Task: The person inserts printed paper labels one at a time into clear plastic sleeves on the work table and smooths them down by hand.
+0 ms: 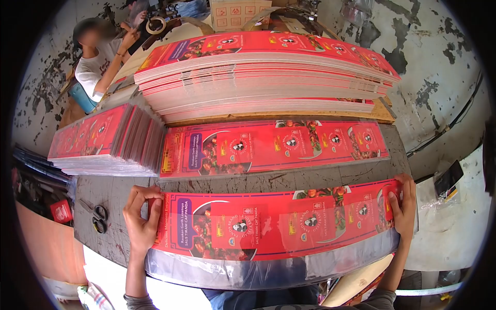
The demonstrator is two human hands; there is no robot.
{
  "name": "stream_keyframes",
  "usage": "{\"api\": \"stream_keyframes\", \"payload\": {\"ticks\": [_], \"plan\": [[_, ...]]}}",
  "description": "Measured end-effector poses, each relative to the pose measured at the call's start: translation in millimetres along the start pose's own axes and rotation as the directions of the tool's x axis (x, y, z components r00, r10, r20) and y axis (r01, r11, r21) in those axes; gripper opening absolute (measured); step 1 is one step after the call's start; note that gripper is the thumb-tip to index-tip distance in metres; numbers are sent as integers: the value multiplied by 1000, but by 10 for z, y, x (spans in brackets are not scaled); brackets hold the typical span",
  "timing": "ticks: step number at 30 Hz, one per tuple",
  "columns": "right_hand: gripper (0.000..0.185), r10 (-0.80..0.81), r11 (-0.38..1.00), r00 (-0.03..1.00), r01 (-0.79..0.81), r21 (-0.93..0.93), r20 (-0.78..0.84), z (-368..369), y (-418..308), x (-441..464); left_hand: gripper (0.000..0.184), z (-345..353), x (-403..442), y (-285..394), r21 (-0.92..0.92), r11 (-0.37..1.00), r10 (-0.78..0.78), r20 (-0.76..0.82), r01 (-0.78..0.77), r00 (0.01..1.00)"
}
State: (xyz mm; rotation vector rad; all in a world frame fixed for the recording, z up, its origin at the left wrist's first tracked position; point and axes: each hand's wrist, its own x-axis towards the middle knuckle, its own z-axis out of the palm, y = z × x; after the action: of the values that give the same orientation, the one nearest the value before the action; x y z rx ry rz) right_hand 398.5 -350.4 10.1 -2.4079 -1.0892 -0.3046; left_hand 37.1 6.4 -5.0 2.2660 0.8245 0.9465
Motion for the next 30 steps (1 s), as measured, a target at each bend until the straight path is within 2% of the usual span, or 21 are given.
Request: {"api": "stream_keyframes", "payload": {"ticks": [30], "plan": [[34,-6,1000,1000,6,-6,7,-1,6,-1,10,4,3,0,-1,1000,-10,-3,10,1000]]}}
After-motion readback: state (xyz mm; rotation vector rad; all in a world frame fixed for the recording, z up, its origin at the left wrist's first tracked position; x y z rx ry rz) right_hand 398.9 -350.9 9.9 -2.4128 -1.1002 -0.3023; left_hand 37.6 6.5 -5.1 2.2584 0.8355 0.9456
